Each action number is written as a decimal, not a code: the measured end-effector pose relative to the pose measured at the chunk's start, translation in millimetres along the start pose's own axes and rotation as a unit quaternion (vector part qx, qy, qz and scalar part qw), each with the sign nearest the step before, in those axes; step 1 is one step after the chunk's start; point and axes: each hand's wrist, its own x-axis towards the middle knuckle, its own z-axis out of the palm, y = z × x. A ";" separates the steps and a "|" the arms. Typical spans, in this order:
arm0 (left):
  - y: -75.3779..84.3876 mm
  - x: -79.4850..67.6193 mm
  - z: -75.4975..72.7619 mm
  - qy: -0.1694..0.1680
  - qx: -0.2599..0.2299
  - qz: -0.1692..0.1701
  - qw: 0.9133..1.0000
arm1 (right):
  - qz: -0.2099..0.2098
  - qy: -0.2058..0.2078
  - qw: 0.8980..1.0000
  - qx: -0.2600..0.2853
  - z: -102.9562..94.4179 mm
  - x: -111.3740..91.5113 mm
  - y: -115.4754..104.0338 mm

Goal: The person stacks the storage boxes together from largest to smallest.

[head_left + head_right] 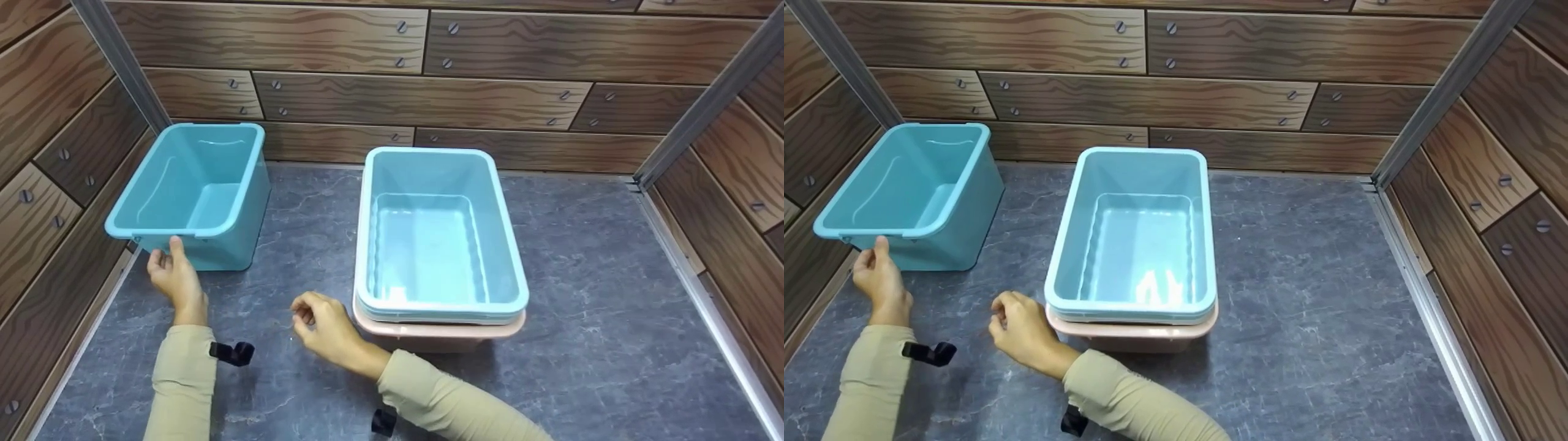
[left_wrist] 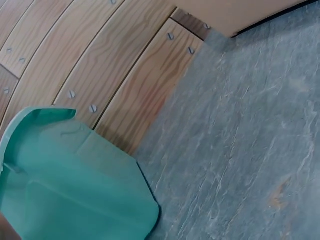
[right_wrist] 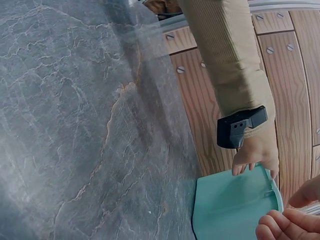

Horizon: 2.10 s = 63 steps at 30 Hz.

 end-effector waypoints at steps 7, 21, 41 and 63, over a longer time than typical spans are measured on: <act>2.9 8.3 0.3 -0.001 0.018 -0.002 1.000 | 0.009 0.000 1.000 0.003 0.4 0.5 3.7; 10.5 14.9 12.0 -0.002 0.089 -0.053 0.995 | -0.002 0.008 1.000 0.006 2.1 -0.8 9.2; 15.5 12.1 14.4 0.000 0.104 -0.040 0.994 | 0.001 0.006 1.000 0.000 7.1 -3.8 14.6; 8.3 23.4 -1.2 0.016 0.069 -0.019 0.997 | 0.015 0.004 1.000 0.003 3.7 -4.7 15.4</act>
